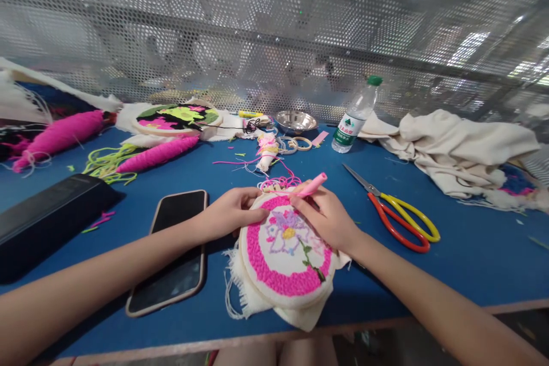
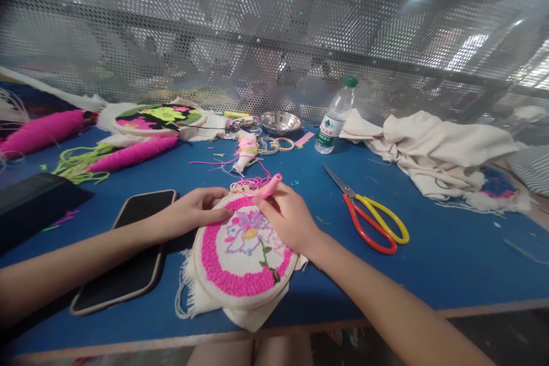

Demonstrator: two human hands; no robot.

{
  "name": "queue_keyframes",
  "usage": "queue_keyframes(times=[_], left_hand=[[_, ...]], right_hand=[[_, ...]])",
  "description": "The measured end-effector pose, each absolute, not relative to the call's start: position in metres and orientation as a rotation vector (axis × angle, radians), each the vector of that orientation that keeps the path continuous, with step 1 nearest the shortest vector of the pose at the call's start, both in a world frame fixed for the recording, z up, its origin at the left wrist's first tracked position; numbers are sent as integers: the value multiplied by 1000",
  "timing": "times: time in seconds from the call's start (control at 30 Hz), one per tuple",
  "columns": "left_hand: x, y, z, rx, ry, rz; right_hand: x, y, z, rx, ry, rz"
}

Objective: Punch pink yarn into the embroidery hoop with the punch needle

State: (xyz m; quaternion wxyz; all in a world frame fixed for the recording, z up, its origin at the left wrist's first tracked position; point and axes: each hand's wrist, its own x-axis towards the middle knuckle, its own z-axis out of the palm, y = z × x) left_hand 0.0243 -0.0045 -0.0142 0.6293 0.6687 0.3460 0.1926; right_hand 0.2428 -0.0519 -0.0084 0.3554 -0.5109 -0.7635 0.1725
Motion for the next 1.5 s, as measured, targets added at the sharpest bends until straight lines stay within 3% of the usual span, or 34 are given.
queue_keyframes(times=[0.73, 1.0, 1.33, 1.5], left_hand=[[25, -3, -12, 1521, 803, 453], [25, -2, -14, 1519, 824, 441], [22, -7, -14, 1662, 688, 521], [22, -6, -12, 1575, 718, 487]], right_hand=[[250, -62, -3, -1385, -1883, 304], [253, -58, -2, -1356, -1911, 400], [254, -53, -4, -1258, -2188, 163], [252, -57, -1, -1362, -2069, 171]])
